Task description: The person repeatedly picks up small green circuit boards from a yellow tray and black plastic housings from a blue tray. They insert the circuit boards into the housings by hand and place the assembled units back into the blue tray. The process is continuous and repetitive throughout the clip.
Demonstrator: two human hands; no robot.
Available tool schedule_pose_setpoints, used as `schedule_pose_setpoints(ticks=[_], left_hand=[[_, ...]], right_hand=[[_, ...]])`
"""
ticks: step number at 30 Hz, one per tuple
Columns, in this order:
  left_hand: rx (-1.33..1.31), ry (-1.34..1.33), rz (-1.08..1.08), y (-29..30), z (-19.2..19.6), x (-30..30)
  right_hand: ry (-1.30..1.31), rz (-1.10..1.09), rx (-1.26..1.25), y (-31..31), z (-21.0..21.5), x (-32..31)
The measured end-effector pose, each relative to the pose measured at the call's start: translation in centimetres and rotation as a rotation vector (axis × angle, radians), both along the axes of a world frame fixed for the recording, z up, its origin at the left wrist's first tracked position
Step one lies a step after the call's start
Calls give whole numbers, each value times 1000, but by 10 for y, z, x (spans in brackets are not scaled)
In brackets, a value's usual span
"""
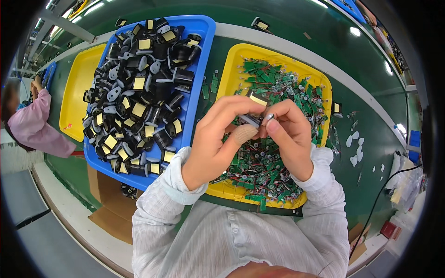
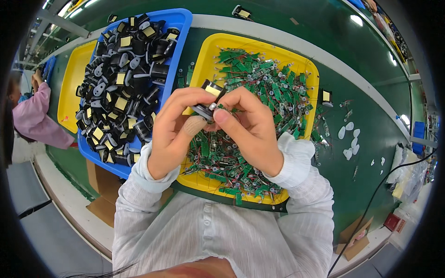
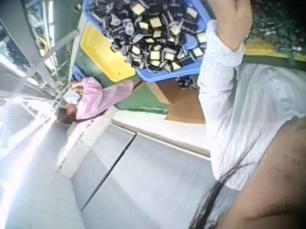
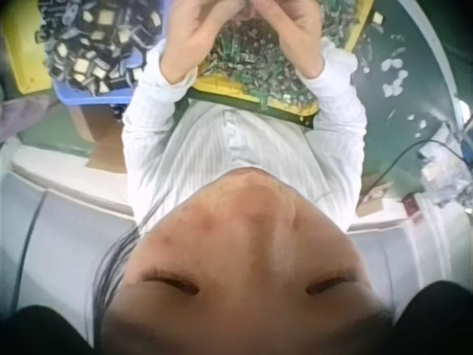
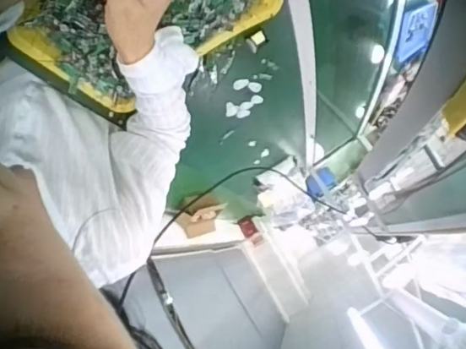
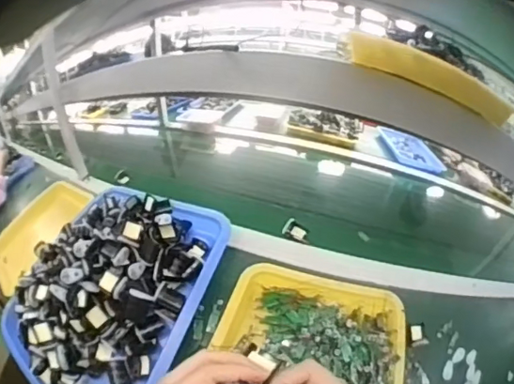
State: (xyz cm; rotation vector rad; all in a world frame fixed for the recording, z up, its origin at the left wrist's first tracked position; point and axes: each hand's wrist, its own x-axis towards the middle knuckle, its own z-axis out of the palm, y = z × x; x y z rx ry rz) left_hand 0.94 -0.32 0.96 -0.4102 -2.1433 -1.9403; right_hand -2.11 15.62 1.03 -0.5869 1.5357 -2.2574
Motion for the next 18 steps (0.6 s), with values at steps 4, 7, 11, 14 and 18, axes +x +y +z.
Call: schedule_pose_setpoints(ticks=[4,7,11,14,18], left_hand=[[197,-110,-66,2,-9,1],[241,-133,-78,5,-10,2],[-340,126,-14,-7,-1,-5],[-176,-11,-25,-6,-4,0],[284,-174,-68,2,-1,4]], right_hand=[[59,-37,73,2,4,1],[58,-25,12,4,-3,2],[97,-29,75,7,-4,1],[149,-90,157,7,-6,3],[314,-212,260,5,-8,1]])
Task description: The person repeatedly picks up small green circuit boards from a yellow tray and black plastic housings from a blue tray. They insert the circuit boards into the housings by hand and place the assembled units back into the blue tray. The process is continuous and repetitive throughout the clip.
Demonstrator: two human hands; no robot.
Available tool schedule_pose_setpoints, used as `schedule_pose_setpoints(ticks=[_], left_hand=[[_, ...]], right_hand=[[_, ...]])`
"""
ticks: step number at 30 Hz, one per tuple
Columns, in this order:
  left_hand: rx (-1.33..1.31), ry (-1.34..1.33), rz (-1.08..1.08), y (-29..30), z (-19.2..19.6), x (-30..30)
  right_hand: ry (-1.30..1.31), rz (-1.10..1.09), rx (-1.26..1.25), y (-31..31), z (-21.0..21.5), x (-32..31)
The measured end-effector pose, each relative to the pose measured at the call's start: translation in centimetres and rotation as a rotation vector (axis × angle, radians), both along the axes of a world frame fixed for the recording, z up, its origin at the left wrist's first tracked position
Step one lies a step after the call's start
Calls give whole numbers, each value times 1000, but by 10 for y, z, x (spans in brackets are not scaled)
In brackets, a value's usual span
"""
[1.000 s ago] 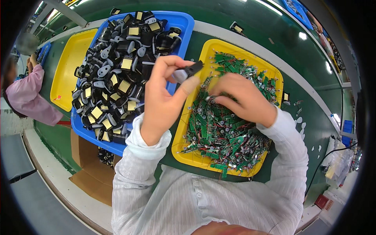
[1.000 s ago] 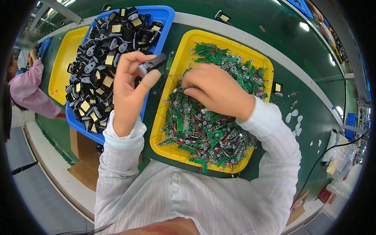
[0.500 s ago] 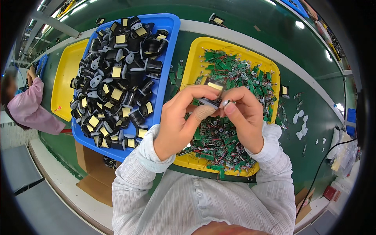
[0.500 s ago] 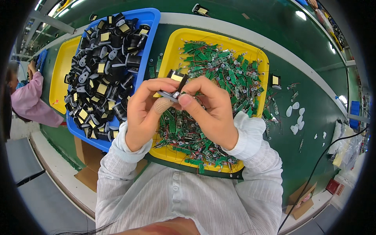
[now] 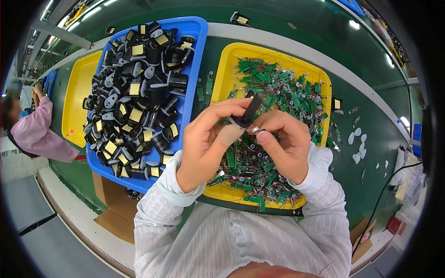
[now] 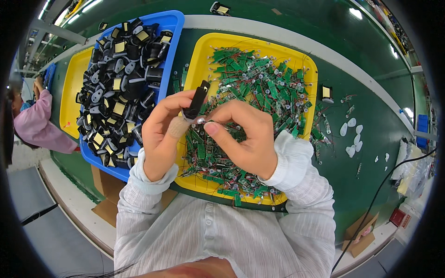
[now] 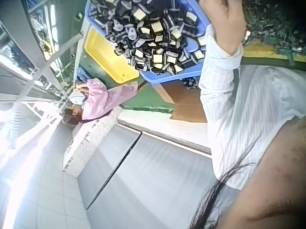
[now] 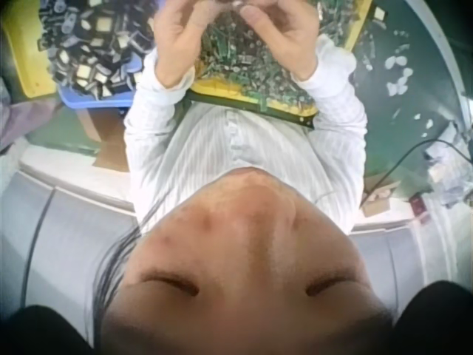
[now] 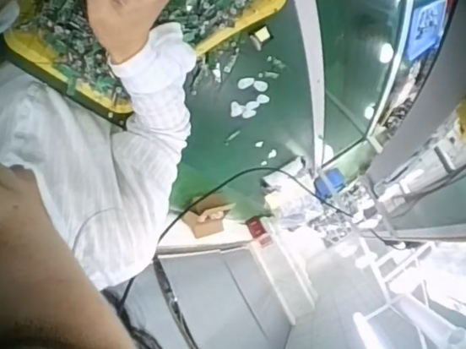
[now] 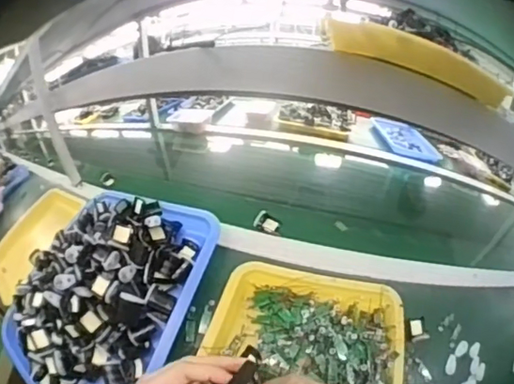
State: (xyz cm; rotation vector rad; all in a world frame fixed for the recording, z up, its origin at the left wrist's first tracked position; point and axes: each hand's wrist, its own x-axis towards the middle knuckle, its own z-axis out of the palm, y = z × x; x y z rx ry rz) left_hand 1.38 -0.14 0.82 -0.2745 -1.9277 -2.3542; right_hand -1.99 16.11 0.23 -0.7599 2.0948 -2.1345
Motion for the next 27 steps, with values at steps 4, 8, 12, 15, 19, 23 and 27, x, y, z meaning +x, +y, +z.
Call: schedule_pose_setpoints(ticks=[4,8,12,15,19,23,27], left_hand=[[-65,92,39,3,-4,-1],[-275,177,99,2,-4,0],[-404,238,151,3,-1,1],[-405,262,169,4,2,1],[-335,232,122,2,-2,0],[-223,196,35,1,-6,0],[-49,104,-35,4,-10,2]], right_hand=[[138,-48,82,1,0,-2],[234,-92,141,0,2,-2],[276,-127,169,1,3,-2],[285,-120,189,0,6,-1],[302,-109,202,-1,6,-1],[313,-79,244,-1,8,0],[285,-16,258,-2,11,1]])
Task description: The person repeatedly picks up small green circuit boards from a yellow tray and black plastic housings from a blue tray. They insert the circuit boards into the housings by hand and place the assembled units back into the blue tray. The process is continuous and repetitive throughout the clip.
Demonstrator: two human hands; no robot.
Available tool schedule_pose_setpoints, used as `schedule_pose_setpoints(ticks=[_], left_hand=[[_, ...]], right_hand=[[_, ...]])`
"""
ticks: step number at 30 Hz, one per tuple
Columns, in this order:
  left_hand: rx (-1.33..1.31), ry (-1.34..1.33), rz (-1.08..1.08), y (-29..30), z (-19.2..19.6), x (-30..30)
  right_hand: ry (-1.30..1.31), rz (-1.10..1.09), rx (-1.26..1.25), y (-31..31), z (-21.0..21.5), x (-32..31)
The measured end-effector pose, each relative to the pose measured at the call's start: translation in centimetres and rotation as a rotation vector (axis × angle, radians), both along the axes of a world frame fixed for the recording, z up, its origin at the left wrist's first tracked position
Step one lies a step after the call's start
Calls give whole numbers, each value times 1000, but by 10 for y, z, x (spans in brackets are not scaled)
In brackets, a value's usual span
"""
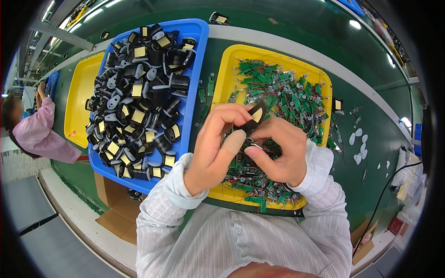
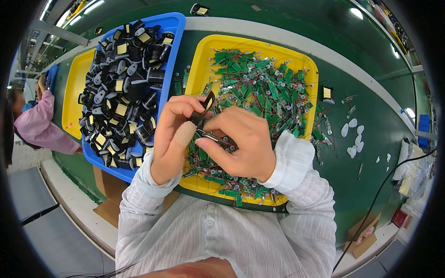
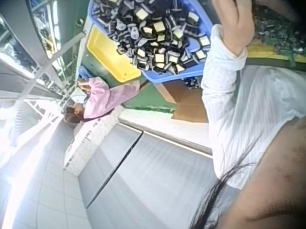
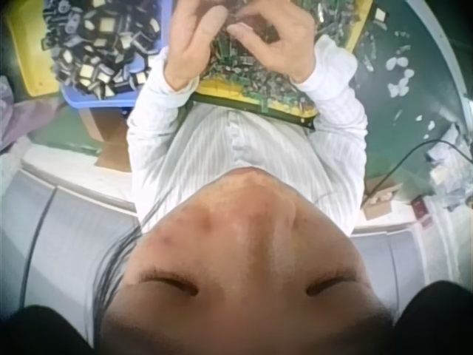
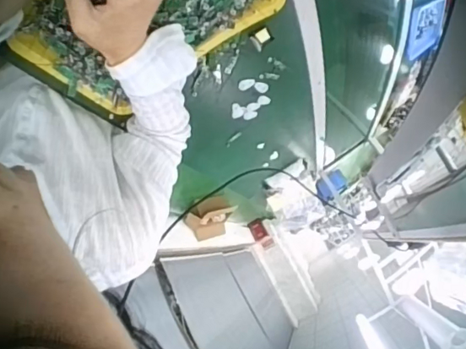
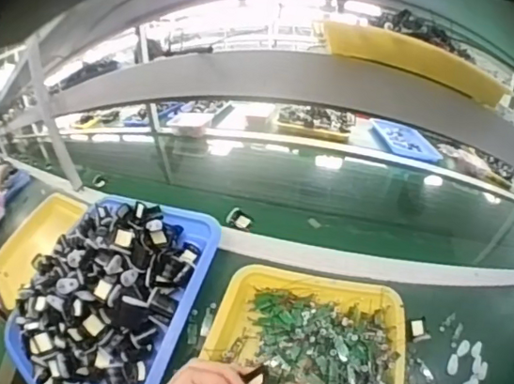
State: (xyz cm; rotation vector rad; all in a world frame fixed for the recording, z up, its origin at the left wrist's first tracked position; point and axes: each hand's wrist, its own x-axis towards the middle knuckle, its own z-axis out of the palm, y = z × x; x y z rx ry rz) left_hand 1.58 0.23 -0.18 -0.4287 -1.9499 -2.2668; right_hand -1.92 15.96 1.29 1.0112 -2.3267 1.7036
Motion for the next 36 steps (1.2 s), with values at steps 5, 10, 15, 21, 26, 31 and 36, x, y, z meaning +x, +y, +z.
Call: schedule_pose_setpoints(ticks=[5,10,15,21,26,31,36], left_hand=[[41,-27,-66,-1,0,0],[158,-131,-104,0,-6,-1],[168,-237,-128,-3,-4,-3],[170,-231,-140,-5,-2,-3],[188,-264,-129,-5,-1,-3],[227,-249,-132,-3,3,-2],[190,-197,-131,-5,6,0]], right_hand=[[23,-2,33,0,0,1],[8,-14,34,-1,-3,1],[-104,1,-28,3,-1,0],[-123,2,-51,2,-2,1],[-133,-2,-35,2,-2,0],[-135,3,-24,1,-1,1],[-6,2,59,1,1,1]])
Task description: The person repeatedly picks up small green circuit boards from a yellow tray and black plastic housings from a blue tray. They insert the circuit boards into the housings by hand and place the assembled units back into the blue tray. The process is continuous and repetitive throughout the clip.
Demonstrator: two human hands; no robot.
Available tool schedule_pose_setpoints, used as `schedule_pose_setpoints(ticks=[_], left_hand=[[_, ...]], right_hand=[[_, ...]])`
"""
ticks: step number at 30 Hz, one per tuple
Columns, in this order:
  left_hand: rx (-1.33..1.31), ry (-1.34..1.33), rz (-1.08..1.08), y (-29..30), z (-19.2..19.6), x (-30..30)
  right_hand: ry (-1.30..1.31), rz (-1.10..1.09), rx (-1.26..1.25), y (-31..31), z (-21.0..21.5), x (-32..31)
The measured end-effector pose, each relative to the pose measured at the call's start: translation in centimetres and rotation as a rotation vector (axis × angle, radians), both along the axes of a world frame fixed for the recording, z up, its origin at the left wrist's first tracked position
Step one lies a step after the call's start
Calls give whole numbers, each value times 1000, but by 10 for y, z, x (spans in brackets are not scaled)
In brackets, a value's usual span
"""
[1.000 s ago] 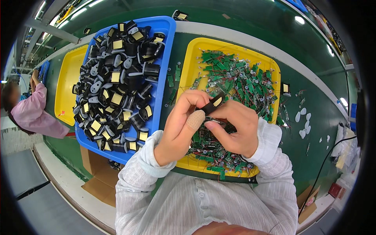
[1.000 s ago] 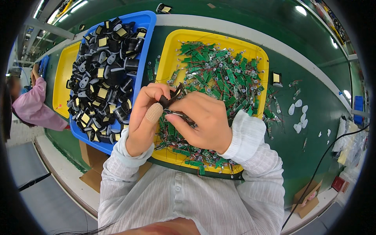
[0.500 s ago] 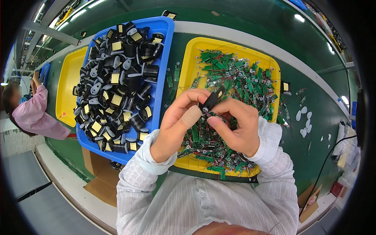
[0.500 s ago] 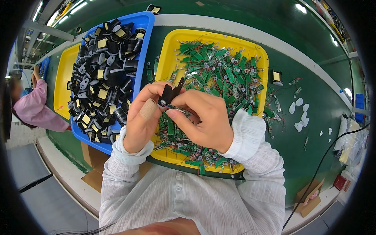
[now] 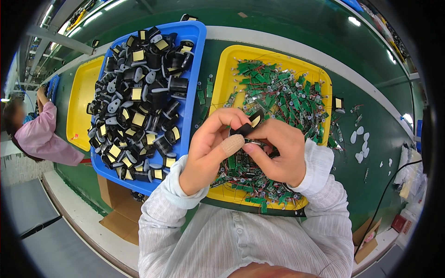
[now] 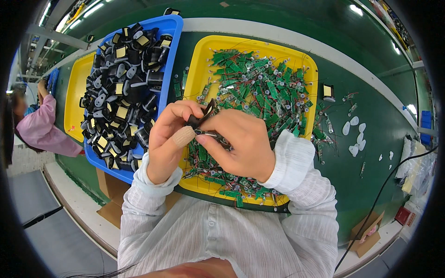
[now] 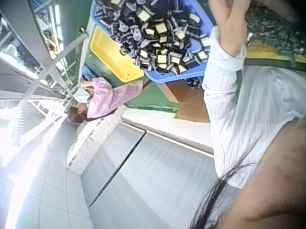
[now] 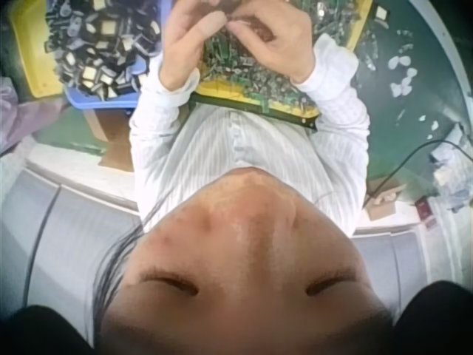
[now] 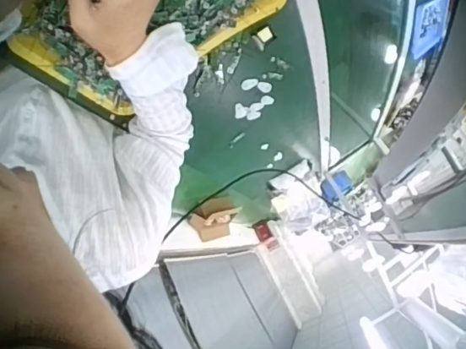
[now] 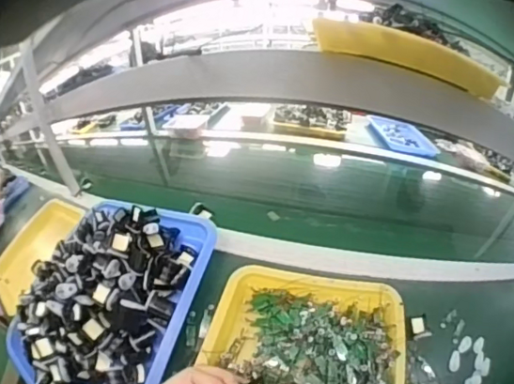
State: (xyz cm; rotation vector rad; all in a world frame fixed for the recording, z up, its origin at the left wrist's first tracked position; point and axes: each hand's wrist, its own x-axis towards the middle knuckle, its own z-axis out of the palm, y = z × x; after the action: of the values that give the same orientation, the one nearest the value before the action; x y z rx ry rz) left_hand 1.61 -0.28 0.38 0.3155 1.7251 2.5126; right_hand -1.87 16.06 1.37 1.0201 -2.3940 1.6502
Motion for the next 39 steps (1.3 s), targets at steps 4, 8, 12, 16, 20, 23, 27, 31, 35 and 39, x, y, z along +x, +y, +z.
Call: schedule_pose_setpoints(ticks=[4,8,12,16,20,23,27,31,35,39], left_hand=[[-47,50,2,-1,0,2],[-29,52,-16,-2,-2,0],[-81,42,42,-2,0,-1],[-277,252,210,-3,-2,-7],[-425,376,358,-8,-2,-9],[-626,445,356,-13,4,-10],[-682,326,251,-14,11,-6],[-640,313,207,-14,9,-7],[-580,312,193,-10,5,-8],[-594,291,185,-10,8,-6]], right_hand=[[226,-5,6,0,-7,-1],[171,0,9,0,-6,0],[-214,40,-78,5,-2,-3],[-455,83,-309,4,-5,-4],[-538,124,-345,5,1,-2],[-527,130,-248,11,13,-1],[-518,133,-192,16,19,1],[-729,164,-303,16,23,0],[-844,183,-383,15,21,-1],[-916,219,-410,15,22,-2]])
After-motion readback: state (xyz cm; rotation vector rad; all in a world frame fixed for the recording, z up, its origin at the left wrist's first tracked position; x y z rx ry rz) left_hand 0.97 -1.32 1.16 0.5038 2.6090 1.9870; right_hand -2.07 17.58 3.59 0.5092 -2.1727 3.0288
